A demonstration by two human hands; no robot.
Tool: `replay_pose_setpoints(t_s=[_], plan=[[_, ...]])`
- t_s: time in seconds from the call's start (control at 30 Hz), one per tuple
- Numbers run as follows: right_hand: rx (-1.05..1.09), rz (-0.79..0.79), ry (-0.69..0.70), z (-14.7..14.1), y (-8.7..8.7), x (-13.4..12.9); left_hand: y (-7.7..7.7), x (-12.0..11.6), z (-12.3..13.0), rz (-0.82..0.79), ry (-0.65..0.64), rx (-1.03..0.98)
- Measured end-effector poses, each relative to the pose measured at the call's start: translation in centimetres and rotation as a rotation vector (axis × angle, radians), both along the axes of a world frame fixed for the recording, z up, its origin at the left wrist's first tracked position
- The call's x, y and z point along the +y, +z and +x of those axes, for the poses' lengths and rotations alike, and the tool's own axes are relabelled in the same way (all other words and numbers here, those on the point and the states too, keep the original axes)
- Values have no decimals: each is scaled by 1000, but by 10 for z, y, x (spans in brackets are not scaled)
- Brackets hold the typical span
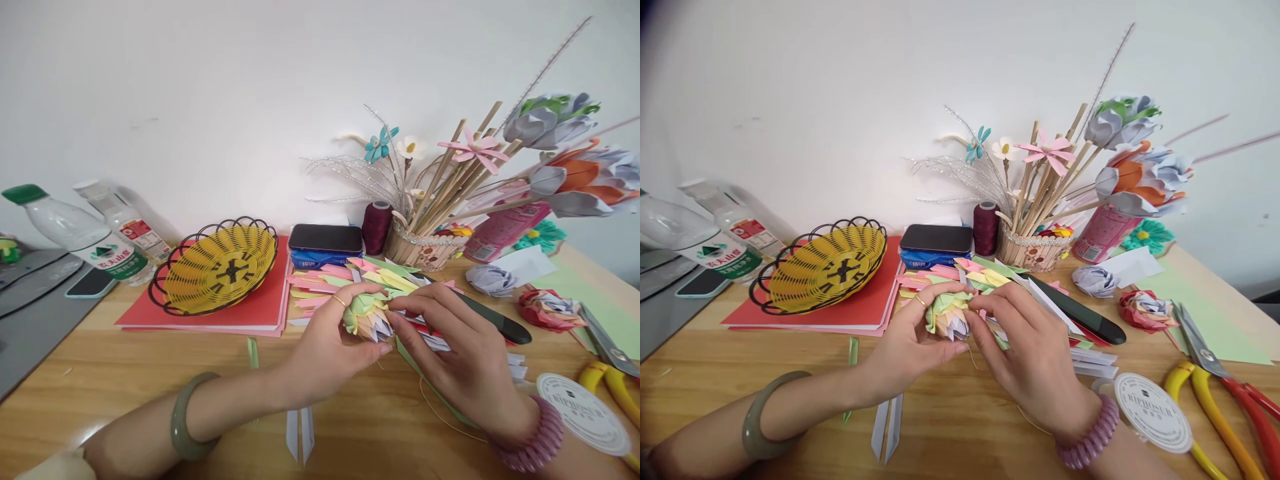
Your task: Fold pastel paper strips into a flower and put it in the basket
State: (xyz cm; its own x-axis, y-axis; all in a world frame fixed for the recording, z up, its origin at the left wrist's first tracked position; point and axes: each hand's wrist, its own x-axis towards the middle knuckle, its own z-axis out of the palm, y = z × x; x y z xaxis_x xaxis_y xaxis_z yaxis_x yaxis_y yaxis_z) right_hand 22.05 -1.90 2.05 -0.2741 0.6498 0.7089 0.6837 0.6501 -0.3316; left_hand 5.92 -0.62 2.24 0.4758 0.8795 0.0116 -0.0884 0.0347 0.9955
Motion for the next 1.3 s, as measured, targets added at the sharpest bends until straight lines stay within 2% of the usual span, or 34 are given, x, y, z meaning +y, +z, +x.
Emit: replay_pose_setpoints(t_s=[0.1,0.3,0.47,0.7,0.93,1.17,1.3], plan=[[59,-58,35,-1,1,0,2,-1,0,-32,-14,25],[245,-487,45,-3,9,1,3,0,2,-68,-24,38],[372,-672,67,-3,11,3,1,2,1,-96,-67,-15],[474,-765,104,-1,13,7,4,9,-2,-233,-134,-98],[662,-927,230,2,15,9,2,12,-4,-383,-199,-166],[702,-891,155,3,12,8,3,13,-4,-361,-159,-165],[796,-844,74,5,7,9,6,13,-4,-389,-138,-164]])
